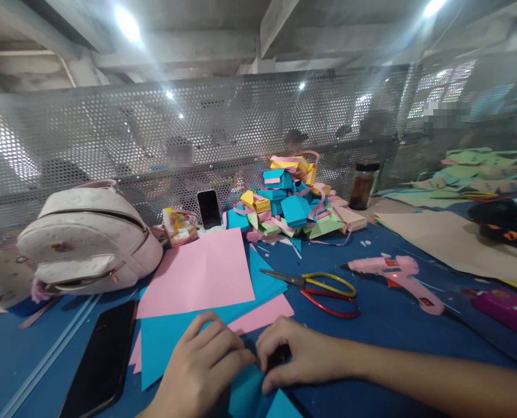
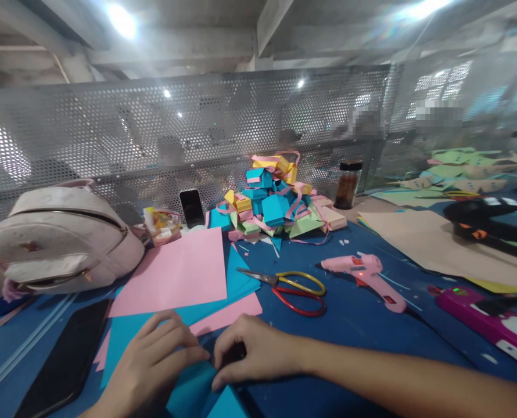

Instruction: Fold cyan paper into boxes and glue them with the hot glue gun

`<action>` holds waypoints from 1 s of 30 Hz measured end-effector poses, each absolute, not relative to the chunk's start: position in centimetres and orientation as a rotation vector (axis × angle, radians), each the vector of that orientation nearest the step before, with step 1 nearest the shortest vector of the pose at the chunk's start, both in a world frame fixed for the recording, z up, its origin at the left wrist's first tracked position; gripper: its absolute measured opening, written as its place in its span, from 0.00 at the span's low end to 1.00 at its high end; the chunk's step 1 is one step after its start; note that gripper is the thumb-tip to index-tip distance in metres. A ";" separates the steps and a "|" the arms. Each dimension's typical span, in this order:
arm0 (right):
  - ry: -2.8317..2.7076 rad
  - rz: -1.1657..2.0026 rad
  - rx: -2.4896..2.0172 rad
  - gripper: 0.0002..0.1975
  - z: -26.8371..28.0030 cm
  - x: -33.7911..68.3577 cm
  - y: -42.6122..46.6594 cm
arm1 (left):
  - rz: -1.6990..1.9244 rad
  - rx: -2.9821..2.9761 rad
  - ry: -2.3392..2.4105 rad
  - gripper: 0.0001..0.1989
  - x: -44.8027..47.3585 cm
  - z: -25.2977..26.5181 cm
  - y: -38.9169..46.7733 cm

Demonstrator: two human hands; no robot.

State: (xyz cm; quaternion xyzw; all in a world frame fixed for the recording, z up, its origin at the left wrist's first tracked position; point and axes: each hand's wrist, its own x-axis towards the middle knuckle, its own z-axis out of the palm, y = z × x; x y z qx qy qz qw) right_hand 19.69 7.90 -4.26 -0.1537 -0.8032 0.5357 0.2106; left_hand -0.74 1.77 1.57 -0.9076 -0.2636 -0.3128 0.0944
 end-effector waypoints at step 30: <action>-1.951 1.541 -0.577 0.12 -2.8 19.6 7.7 | -1.099 -2.991 -0.950 0.14 -2.0 1.4 2.2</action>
